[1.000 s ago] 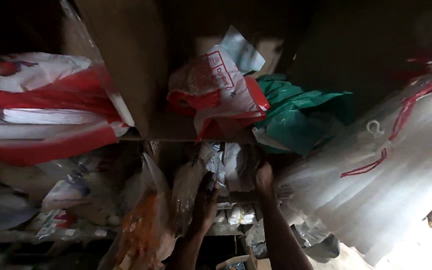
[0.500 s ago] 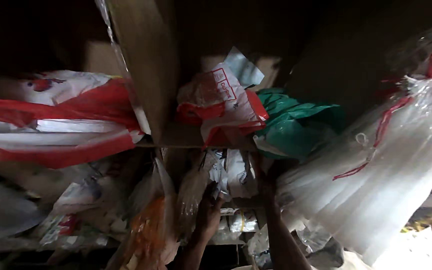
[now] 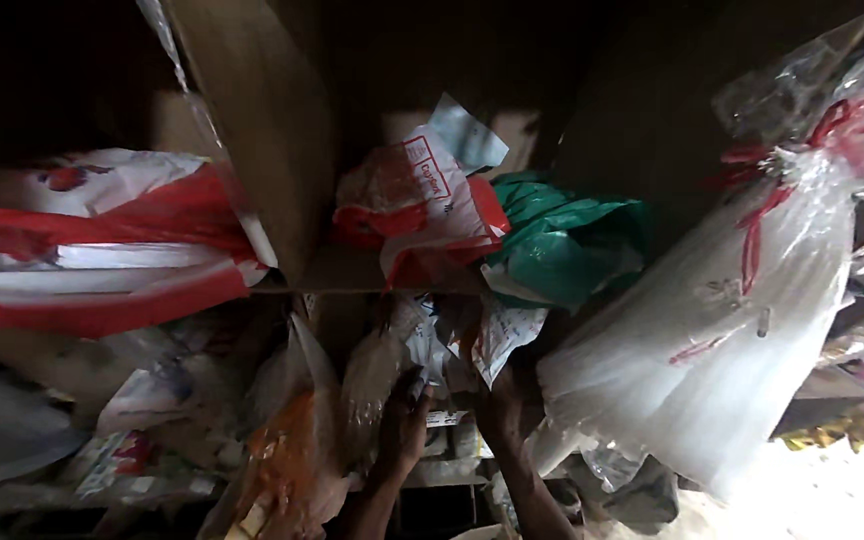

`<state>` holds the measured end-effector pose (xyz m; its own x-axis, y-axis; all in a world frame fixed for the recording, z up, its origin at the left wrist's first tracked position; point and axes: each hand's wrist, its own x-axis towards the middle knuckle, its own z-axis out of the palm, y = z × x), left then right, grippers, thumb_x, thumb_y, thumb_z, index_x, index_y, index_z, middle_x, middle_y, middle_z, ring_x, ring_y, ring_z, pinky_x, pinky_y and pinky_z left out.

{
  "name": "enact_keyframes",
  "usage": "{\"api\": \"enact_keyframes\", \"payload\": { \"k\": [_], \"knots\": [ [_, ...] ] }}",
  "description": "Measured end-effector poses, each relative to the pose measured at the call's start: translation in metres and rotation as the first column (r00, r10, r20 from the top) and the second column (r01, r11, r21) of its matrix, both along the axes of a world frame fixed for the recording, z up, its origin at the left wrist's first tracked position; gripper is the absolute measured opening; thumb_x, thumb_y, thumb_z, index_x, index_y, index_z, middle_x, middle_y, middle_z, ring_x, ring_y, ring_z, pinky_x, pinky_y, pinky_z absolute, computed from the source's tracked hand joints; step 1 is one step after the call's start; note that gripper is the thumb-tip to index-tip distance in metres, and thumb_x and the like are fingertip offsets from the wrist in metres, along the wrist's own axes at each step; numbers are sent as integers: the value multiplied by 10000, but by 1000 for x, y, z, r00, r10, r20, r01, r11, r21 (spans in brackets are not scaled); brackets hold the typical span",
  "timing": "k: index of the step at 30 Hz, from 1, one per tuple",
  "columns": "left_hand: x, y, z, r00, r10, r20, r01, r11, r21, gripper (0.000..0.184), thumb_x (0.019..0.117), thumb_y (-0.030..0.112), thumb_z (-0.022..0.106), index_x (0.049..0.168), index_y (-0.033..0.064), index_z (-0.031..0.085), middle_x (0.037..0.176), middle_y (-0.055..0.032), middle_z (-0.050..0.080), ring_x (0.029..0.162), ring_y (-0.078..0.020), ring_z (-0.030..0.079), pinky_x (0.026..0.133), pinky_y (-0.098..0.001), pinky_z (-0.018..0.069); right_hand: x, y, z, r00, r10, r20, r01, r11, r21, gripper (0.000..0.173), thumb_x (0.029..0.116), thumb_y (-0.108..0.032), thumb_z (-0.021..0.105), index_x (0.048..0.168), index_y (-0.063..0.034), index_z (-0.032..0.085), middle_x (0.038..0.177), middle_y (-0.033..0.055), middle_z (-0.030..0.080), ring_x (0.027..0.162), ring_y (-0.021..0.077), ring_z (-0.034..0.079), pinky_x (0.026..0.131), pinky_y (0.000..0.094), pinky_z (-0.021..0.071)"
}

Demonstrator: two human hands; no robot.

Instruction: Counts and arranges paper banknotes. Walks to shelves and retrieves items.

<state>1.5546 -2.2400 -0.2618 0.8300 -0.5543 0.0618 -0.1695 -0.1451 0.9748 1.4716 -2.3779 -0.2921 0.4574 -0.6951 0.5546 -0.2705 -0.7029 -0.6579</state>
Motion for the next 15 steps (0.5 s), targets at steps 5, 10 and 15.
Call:
{"api": "enact_keyframes", "payload": {
  "k": [5, 10, 15],
  "knots": [
    [-13, -5, 1, 1000, 18, -21, -18, 1000, 2, 437, 1022, 231, 589, 1380, -19, 572, 1305, -184, 642, 1179, -220, 633, 1038, -396, 503, -17, 9, -16, 994, 106, 12, -104, 987, -120, 360, 804, 19, 693, 1140, 150, 697, 1285, 327, 647, 1215, 470, 633, 1033, 570, 508],
    [-25, -16, 34, 988, 151, 34, -148, 986, -79, 355, 1005, 132, 576, 1274, -100, 588, 1167, -198, 659, 1084, -168, 622, 977, -325, 496, -36, -1, -58, 978, 192, -83, -209, 915, -346, 430, 856, -84, 590, 1254, 31, 704, 1406, 186, 628, 1328, 414, 571, 1081, 613, 453],
    [-21, -22, 51, 970, 227, 85, -202, 952, -231, 519, 1077, 288, 391, 1365, -130, 501, 1296, -239, 591, 1185, -150, 566, 1043, -303, 448, -55, -5, -61, 975, 196, -101, -219, 911, -350, 412, 886, -169, 565, 1206, 41, 718, 1361, 209, 649, 1287, 426, 597, 1062, 599, 467]
  ]
}}
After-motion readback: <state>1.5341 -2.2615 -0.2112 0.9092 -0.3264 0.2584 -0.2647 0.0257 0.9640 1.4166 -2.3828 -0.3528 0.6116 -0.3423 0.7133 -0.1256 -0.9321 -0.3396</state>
